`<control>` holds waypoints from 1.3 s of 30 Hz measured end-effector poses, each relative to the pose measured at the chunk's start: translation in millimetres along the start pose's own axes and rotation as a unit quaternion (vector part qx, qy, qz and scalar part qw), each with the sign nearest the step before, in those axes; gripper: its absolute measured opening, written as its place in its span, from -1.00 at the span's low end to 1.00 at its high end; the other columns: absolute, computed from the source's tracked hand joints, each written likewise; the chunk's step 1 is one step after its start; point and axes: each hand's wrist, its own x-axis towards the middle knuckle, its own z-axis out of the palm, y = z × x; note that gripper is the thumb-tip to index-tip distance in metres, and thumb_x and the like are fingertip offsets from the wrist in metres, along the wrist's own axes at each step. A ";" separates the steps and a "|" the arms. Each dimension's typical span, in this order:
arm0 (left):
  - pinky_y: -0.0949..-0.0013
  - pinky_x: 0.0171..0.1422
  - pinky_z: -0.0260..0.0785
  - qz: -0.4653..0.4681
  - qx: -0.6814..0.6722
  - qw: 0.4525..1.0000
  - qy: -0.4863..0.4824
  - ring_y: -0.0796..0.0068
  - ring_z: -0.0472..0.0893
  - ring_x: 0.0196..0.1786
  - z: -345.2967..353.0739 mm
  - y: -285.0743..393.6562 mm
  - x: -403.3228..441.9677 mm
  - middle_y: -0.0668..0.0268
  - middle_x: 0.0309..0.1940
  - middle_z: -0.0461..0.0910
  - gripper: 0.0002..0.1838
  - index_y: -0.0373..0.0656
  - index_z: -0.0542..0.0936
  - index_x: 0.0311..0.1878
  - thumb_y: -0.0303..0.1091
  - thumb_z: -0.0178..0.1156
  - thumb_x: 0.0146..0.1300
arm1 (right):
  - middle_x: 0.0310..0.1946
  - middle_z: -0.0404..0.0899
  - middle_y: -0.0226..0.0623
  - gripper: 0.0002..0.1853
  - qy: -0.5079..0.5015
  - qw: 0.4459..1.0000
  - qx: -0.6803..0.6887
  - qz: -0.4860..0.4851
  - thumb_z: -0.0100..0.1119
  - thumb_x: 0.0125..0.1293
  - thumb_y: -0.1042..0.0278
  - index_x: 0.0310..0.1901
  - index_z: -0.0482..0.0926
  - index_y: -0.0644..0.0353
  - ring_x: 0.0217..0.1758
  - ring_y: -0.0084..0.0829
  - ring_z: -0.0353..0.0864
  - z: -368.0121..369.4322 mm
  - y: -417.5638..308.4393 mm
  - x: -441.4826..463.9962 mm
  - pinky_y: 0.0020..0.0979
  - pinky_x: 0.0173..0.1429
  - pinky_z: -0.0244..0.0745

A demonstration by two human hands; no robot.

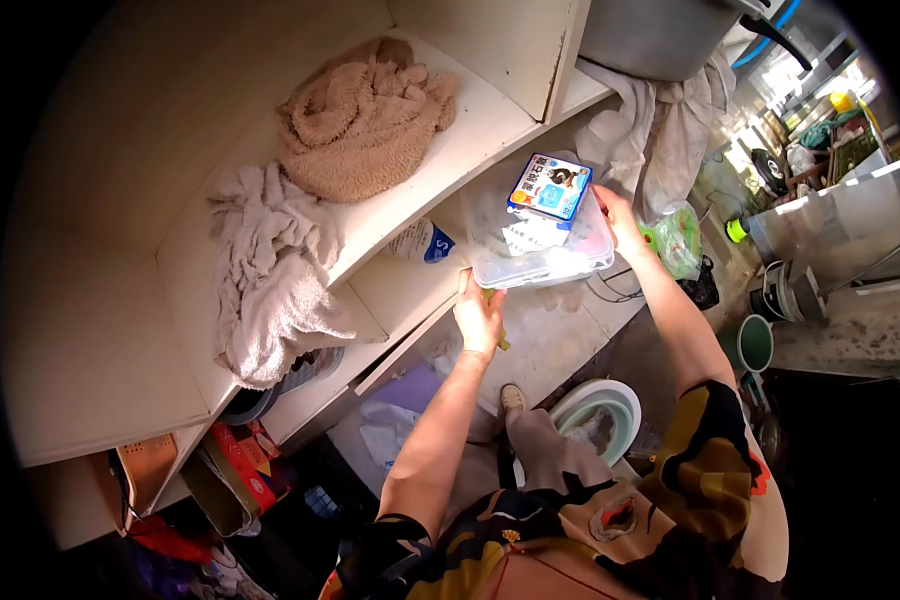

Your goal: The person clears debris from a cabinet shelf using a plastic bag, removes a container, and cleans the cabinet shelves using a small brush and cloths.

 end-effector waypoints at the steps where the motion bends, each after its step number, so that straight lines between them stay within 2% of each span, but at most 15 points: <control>1: 0.22 0.02 0.38 -0.013 -0.003 1.000 -0.009 0.02 0.52 -0.08 1.1 -2.6 2.2 0.10 -0.15 0.48 -0.54 -0.26 0.48 0.01 -0.61 0.29 -0.04 | -0.24 0.61 -0.34 -0.68 0.007 0.999 0.030 0.021 -0.06 0.35 0.36 0.06 0.51 0.29 -0.23 -0.60 0.53 2.9 2.0 6.0 -0.56 -0.15 0.43; 10: 0.20 0.07 0.38 -0.005 0.039 0.999 0.011 0.01 0.50 0.03 9.2 2.0 32.3 0.12 -0.02 0.47 -0.41 -0.20 0.44 0.14 -0.61 0.31 -0.04 | -0.10 0.59 -0.31 -0.63 0.013 0.998 0.009 0.062 -0.05 0.32 0.38 0.13 0.48 0.26 -0.14 -0.51 0.56 11.2 15.6 42.9 -0.49 -0.10 0.52; 15: 0.20 0.07 0.38 -0.017 0.050 0.998 0.021 0.01 0.50 0.05 7.5 0.9 46.6 0.13 -0.01 0.47 -0.40 -0.17 0.44 0.14 -0.57 0.35 -0.06 | -0.12 0.59 -0.33 -0.60 -0.022 0.995 -0.073 -0.067 0.11 0.20 0.53 0.12 0.49 0.26 -0.11 -0.57 0.53 15.5 18.7 63.4 -0.53 -0.06 0.48; 18: 0.21 0.07 0.38 -0.040 0.082 0.996 0.005 0.04 0.51 0.03 3.0 1.1 42.3 0.14 -0.03 0.48 -0.42 -0.15 0.46 0.14 -0.54 0.35 -0.04 | -0.11 0.60 -0.34 -0.61 -0.014 0.994 0.058 0.088 0.15 0.21 0.51 0.10 0.49 0.29 -0.09 -0.56 0.53 11.1 18.6 66.5 -0.52 0.00 0.45; 20: 0.23 0.07 0.38 -0.044 0.057 0.997 0.035 0.13 0.52 -0.02 -9.5 -3.5 34.9 0.17 -0.10 0.50 -0.49 -0.16 0.48 0.11 -0.51 0.32 0.03 | -0.12 0.61 -0.30 -0.66 -0.053 0.998 0.003 -0.036 0.10 0.29 0.44 0.10 0.50 0.31 -0.07 -0.54 0.54 2.2 33.4 66.0 -0.51 0.06 0.42; 22: 0.31 -0.10 0.40 -0.055 0.034 0.996 0.065 0.33 0.52 -0.22 -24.5 -10.4 20.2 0.24 -0.23 0.52 -0.66 -0.22 0.51 0.06 -0.40 0.23 0.21 | -0.11 0.64 -0.21 -0.69 -0.012 0.989 -0.145 -0.025 -0.02 0.38 0.42 0.11 0.50 0.28 -0.04 -0.47 0.57 -15.7 42.6 57.2 -0.50 0.10 0.40; 24: 0.45 -0.30 0.33 -0.233 -0.223 0.946 0.037 0.53 0.44 -0.38 -57.2 10.9 9.3 0.32 -0.33 0.51 -0.74 -0.25 0.53 -0.02 -0.28 0.09 0.36 | -0.13 0.64 -0.25 -0.69 0.055 0.989 -0.135 0.013 0.00 0.39 0.40 0.11 0.50 0.31 -0.10 -0.48 0.59 -22.2 34.6 27.5 -0.52 0.02 0.45; 25: 0.55 -0.40 0.24 -0.235 -0.293 0.924 0.062 0.66 0.36 -0.46 -67.4 18.8 2.9 0.37 -0.39 0.50 -0.72 -0.24 0.54 -0.07 -0.22 -0.02 0.43 | -0.15 0.64 -0.27 -0.70 0.091 0.993 -0.060 0.052 0.05 0.37 0.42 0.08 0.52 0.33 -0.14 -0.52 0.59 -28.9 44.7 14.3 -0.52 -0.04 0.48; 26: 0.54 -0.40 0.26 -0.267 -0.323 0.906 0.062 0.64 0.37 -0.44 -84.4 38.5 -1.3 0.38 -0.39 0.49 -0.73 -0.23 0.54 -0.07 -0.23 -0.02 0.43 | -0.19 0.64 -0.31 -0.70 0.155 0.985 -0.065 -0.021 0.10 0.33 0.45 0.07 0.53 0.33 -0.19 -0.55 0.58 -28.5 55.6 0.7 -0.53 -0.11 0.49; 27: 0.55 -0.38 0.26 -0.243 -0.325 0.911 0.072 0.65 0.36 -0.43 -95.5 52.3 -7.4 0.38 -0.38 0.49 -0.73 -0.23 0.52 -0.04 -0.24 -0.03 0.44 | -0.22 0.62 -0.37 -0.69 0.179 0.979 -0.071 -0.064 0.12 0.31 0.49 0.08 0.52 0.35 -0.29 -0.62 0.54 -27.4 62.5 -12.3 -0.60 -0.22 0.45; 30: 0.45 -0.13 0.39 -0.123 -0.297 0.945 0.060 0.55 0.48 -0.24 -131.1 112.5 -25.7 0.33 -0.28 0.52 -0.71 -0.21 0.45 0.09 -0.29 0.02 0.40 | -0.28 0.58 -0.42 -0.65 0.054 0.998 -0.004 0.019 0.10 0.34 0.41 0.13 0.50 0.30 -0.29 -0.67 0.46 45.6 -26.2 -79.7 -0.63 -0.31 0.36; 32: 0.33 0.00 0.36 0.056 -0.157 0.982 0.091 0.35 0.49 -0.13 -147.6 138.9 -37.7 0.16 -0.17 0.45 -0.66 -0.22 0.41 0.14 -0.33 0.05 0.34 | -0.02 0.52 -0.29 -0.52 -0.095 0.982 0.120 0.108 0.02 0.42 0.23 0.29 0.33 0.25 -0.06 -0.49 0.55 120.6 -120.0 -130.6 -0.52 -0.18 0.50; 34: 0.30 0.01 0.34 0.134 -0.125 0.982 0.048 0.17 0.46 -0.06 -173.4 164.5 -54.3 0.11 -0.10 0.39 -0.59 -0.19 0.37 0.20 -0.40 0.10 0.29 | 0.31 0.25 -0.27 -0.39 -0.231 0.929 0.281 0.063 -0.04 0.44 0.05 0.39 0.14 0.19 0.31 -0.32 0.32 162.8 -143.3 -161.4 -0.22 0.34 0.29; 37: 0.22 0.06 0.33 0.222 -0.105 0.968 0.043 0.13 0.45 -0.05 -217.2 180.7 -81.0 0.09 -0.02 0.40 -0.48 -0.16 0.36 0.25 -0.41 0.19 0.21 | 0.34 0.19 -0.24 -0.41 -0.274 0.899 0.340 0.035 -0.02 0.43 0.15 0.38 0.12 0.24 0.36 -0.27 0.26 218.9 -205.5 -185.6 -0.21 0.40 0.22; 39: 0.11 0.19 0.29 0.315 0.057 0.941 0.108 0.10 0.44 0.07 -264.6 187.6 -97.8 0.07 0.17 0.37 -0.36 -0.09 0.37 0.28 -0.39 0.28 0.06 | 0.30 0.25 -0.17 -0.45 -0.276 0.891 0.358 0.040 0.01 0.42 0.26 0.34 0.16 0.33 0.33 -0.26 0.31 254.0 -245.7 -193.5 -0.26 0.37 0.26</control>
